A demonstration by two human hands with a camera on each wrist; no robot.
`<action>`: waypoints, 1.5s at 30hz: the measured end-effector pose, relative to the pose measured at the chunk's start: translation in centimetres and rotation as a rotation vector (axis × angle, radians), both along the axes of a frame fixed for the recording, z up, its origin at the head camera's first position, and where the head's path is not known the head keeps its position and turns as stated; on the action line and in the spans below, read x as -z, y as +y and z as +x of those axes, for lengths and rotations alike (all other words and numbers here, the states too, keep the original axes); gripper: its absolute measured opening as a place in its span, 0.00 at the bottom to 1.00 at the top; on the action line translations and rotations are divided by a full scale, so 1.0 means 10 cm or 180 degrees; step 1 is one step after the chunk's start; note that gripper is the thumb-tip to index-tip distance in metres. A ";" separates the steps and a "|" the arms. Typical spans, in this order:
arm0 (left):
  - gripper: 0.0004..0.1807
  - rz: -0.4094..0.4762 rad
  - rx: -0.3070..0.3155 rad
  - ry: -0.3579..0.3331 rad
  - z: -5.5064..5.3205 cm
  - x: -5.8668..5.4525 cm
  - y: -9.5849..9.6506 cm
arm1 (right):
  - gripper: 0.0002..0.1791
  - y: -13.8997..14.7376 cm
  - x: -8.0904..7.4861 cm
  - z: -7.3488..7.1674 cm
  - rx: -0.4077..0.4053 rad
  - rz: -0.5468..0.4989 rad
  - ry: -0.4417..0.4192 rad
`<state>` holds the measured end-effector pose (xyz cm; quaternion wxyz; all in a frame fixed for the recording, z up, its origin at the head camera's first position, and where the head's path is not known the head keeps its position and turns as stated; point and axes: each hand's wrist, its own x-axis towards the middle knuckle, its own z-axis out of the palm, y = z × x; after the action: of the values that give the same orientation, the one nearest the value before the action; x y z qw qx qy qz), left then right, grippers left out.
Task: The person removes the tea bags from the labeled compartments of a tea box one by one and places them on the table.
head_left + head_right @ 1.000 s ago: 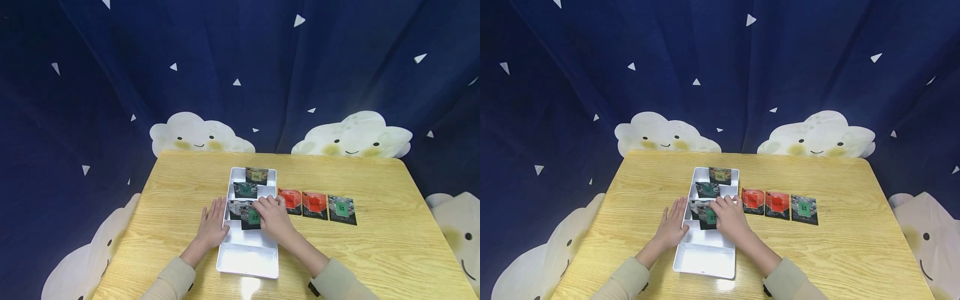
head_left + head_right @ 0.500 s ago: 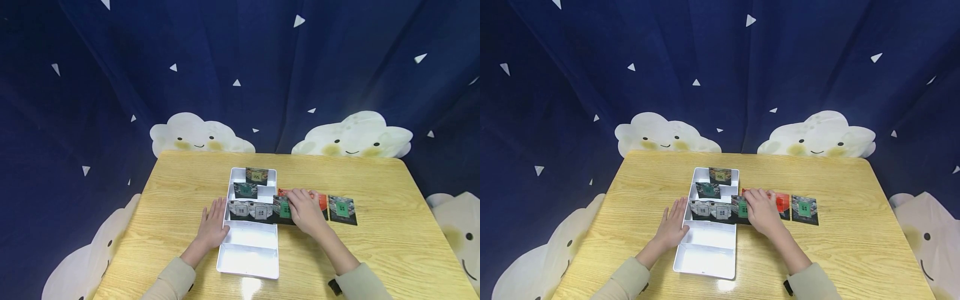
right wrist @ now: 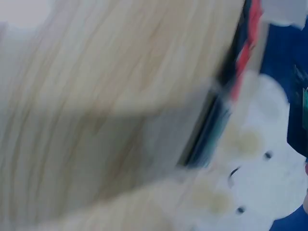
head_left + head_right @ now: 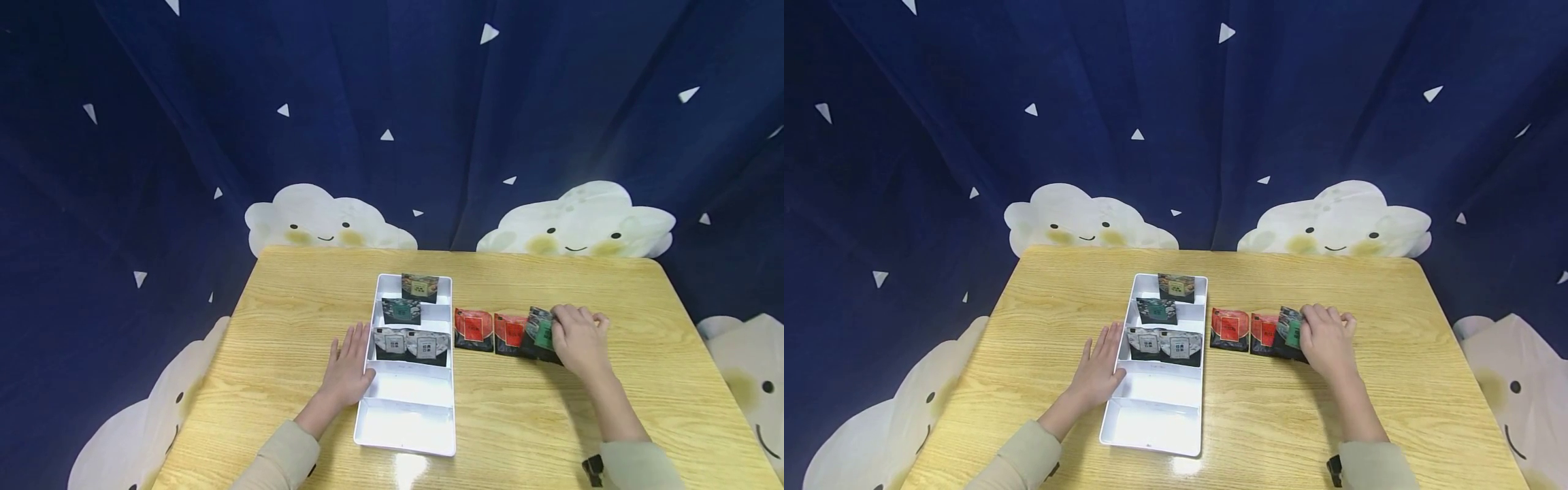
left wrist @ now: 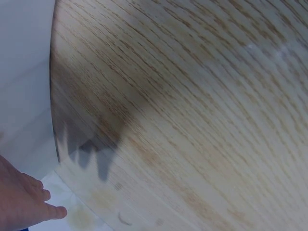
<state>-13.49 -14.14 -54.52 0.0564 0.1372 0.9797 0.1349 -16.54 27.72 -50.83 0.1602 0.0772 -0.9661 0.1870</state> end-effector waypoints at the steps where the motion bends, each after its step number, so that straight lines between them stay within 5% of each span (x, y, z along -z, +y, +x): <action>1: 0.42 -0.0007 -0.0001 -0.0005 0.00 0.00 0.00 | 0.11 0.08 0.02 0.00 0.0041 0.0007 -0.0012; 11: 0.42 -0.0052 -0.0028 -0.0059 0.00 -0.01 0.00 | 0.12 0.84 0.14 -0.05 0.0158 0.0479 -0.0392; 20: 0.42 -0.0033 -0.0033 -0.0059 0.00 -0.01 0.00 | 0.17 1.18 0.36 -0.07 0.0217 0.0775 -0.0763; 29: 0.42 -0.0024 -0.0003 -0.0064 -0.01 0.01 -0.01 | 0.17 1.30 0.58 -0.10 0.0304 0.0988 -0.1164; 45: 0.42 -0.0080 -0.0015 -0.0059 0.00 -0.01 0.01 | 0.19 1.21 0.79 -0.04 0.0611 0.0600 -0.1353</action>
<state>-13.53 -14.07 -54.42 0.0669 0.1329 0.9811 0.1241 -16.99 39.86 -58.74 -0.0374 -0.0413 -0.9942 0.0920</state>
